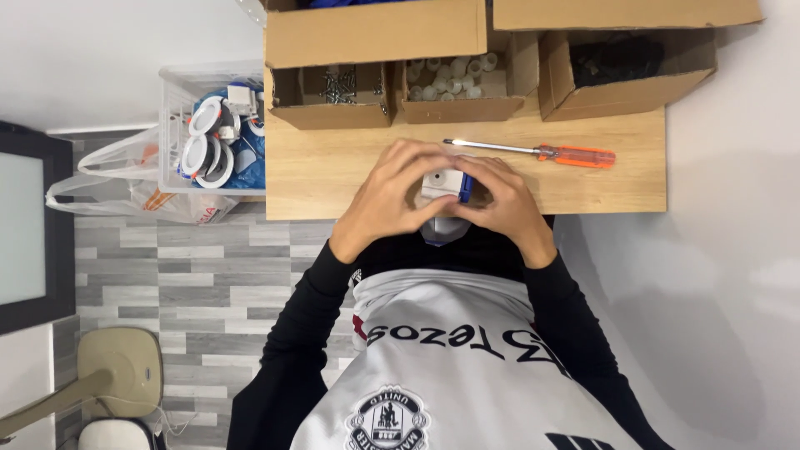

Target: The person uses a screwdriver to tighten a screw on a blue plastic component, then picks up a white plastic component and places it on the table. They attach a white circular base to the white component and use the screwdriver to secure it with a screw.

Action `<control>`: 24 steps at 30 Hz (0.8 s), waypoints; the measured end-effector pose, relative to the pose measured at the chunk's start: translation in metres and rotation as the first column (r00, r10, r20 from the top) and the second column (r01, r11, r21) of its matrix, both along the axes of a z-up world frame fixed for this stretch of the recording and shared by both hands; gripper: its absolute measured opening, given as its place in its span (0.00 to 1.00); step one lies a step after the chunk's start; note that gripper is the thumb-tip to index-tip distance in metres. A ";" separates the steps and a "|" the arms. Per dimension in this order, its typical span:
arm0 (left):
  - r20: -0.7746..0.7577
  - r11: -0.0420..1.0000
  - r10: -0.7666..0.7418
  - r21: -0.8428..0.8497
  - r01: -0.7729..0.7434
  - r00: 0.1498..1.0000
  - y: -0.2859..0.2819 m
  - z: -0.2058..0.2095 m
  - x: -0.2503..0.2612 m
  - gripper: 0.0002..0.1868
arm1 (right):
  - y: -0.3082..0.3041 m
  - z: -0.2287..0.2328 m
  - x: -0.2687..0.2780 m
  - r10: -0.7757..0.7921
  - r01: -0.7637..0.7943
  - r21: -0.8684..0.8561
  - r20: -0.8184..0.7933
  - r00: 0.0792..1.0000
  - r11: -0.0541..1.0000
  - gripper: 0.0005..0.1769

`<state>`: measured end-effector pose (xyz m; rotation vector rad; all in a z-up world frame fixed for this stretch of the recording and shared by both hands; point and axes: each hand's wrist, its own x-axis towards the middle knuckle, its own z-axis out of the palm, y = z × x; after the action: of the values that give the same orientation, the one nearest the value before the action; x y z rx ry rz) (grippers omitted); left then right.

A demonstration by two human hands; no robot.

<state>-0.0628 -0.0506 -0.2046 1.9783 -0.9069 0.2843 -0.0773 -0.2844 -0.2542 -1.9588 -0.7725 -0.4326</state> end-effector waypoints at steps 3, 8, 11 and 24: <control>-0.044 0.997 -0.070 0.010 0.070 0.997 0.002 0.000 -0.005 0.21 | 0.000 0.004 0.000 0.015 -0.015 0.016 -0.001 1.000 1.000 0.34; -0.041 0.997 -0.073 -0.010 0.073 0.996 0.005 -0.017 0.002 0.18 | 0.002 0.012 -0.001 0.025 -0.025 0.013 0.002 1.000 1.000 0.35; -0.033 0.999 -0.051 -0.007 0.051 0.998 0.003 -0.012 0.001 0.16 | 0.000 0.007 -0.003 0.021 -0.021 0.009 0.007 1.000 1.000 0.34; -0.024 0.997 -0.074 0.033 0.075 0.997 -0.004 0.015 -0.001 0.15 | -0.002 0.004 0.000 -0.001 0.001 -0.003 0.020 1.000 1.000 0.34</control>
<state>-0.0642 -0.0550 -0.1895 1.9699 -0.9742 0.2052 -0.0773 -0.2867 -0.2499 -1.9610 -0.7852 -0.4522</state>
